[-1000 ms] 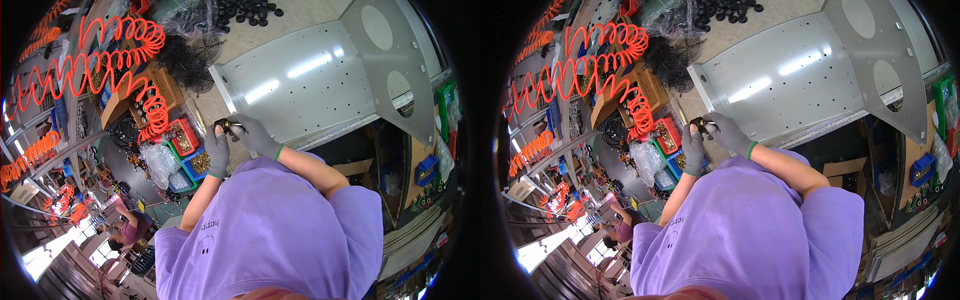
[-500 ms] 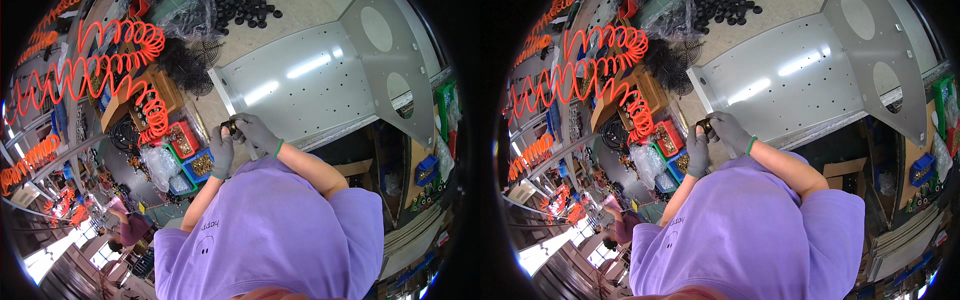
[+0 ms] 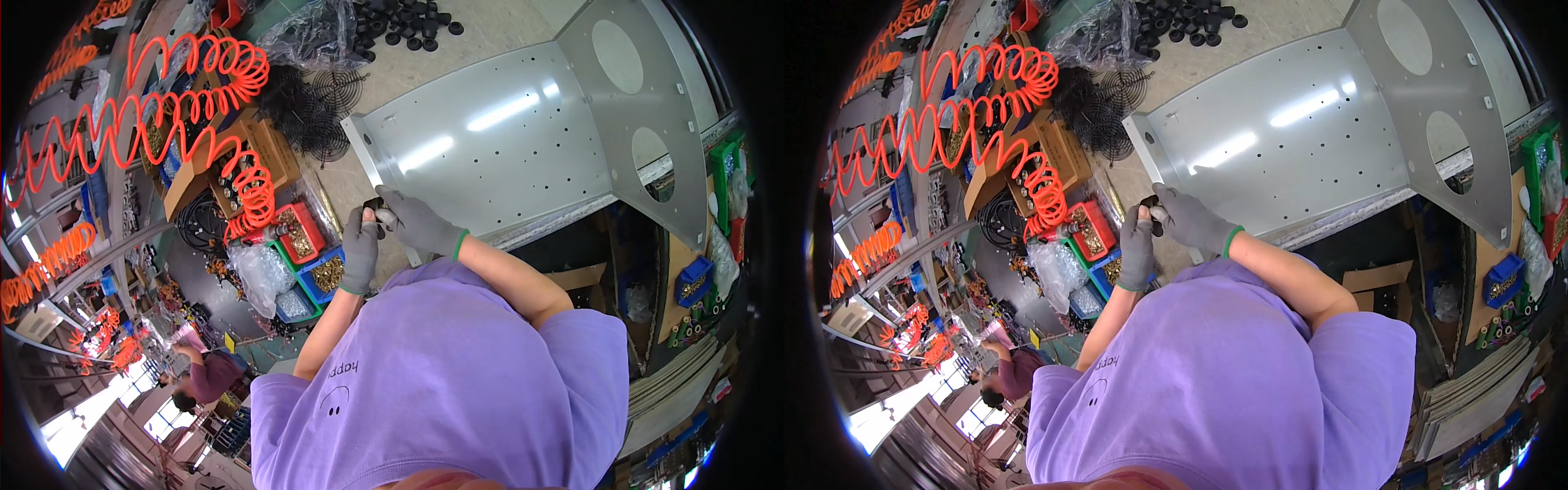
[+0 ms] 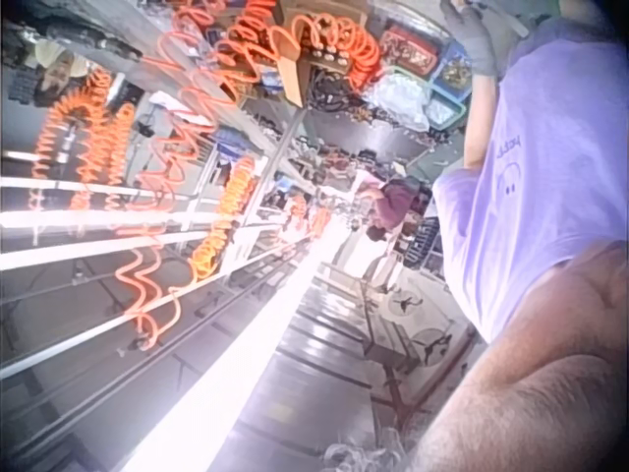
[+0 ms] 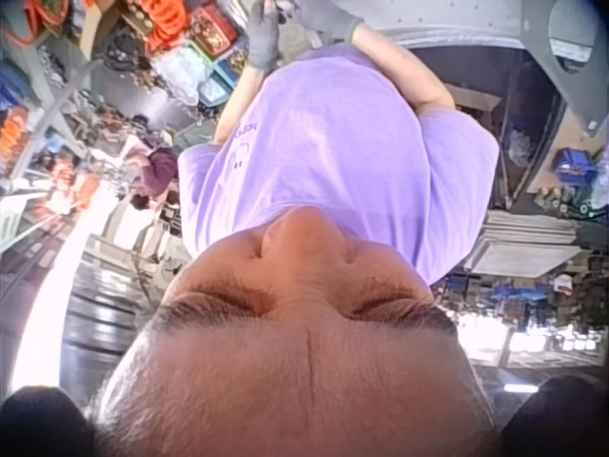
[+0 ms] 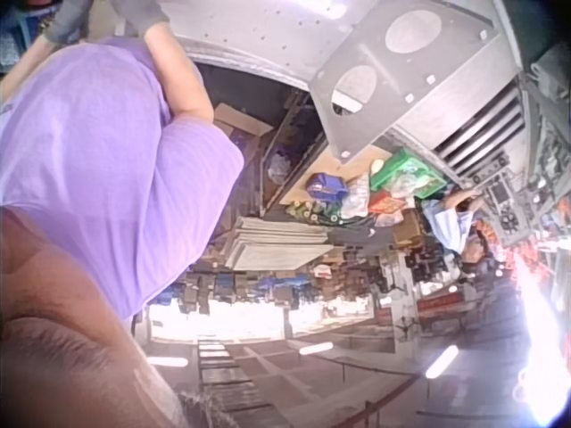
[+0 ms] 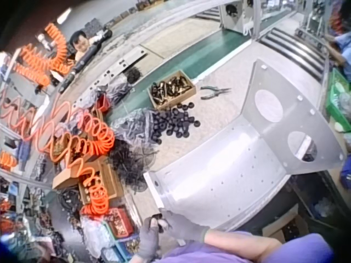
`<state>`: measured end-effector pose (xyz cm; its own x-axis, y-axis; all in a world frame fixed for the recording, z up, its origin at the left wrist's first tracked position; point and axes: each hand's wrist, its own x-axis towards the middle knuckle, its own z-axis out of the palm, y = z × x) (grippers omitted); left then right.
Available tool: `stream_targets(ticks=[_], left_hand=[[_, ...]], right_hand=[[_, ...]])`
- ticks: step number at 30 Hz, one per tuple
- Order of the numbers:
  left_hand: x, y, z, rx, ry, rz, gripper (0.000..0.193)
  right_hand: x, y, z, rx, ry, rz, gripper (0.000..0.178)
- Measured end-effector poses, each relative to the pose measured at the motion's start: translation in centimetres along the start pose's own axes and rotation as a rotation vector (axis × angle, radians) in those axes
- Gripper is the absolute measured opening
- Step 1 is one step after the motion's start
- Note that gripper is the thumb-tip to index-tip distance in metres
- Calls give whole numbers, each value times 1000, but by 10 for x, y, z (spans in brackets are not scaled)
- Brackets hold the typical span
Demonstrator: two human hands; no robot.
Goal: Assembling components and securing parts of a metal enclosure using an air screwdriver.
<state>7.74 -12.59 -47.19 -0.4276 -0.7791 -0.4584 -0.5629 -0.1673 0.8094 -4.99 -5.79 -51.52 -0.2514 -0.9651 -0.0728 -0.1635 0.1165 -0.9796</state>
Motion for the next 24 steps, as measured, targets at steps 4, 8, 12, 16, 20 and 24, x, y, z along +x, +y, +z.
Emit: stream_targets(ticks=[4, 8, 12, 16, 20, 24], left_hand=[[4, 11, 0, -27, -2, 18, 28], [13, 11, -10, 40, -16, 33, 28], [42, 2, -20, -95, 101, -27, 29], [92, -10, -24, -400, 97, -267, 29], [131, -21, -18, -505, -25, -311, 31], [163, -29, -20, -477, -114, -404, 25]], right_hand=[[1, -2, 4, -80, 46, 41, 52], [7, -2, 0, -2, 45, 51, 49], [23, 6, -14, 81, 213, 41, 48], [45, 24, -23, 122, 172, 179, 40], [68, 44, -20, 90, 245, 126, 39], [85, 63, -15, 96, 260, 121, 40]])
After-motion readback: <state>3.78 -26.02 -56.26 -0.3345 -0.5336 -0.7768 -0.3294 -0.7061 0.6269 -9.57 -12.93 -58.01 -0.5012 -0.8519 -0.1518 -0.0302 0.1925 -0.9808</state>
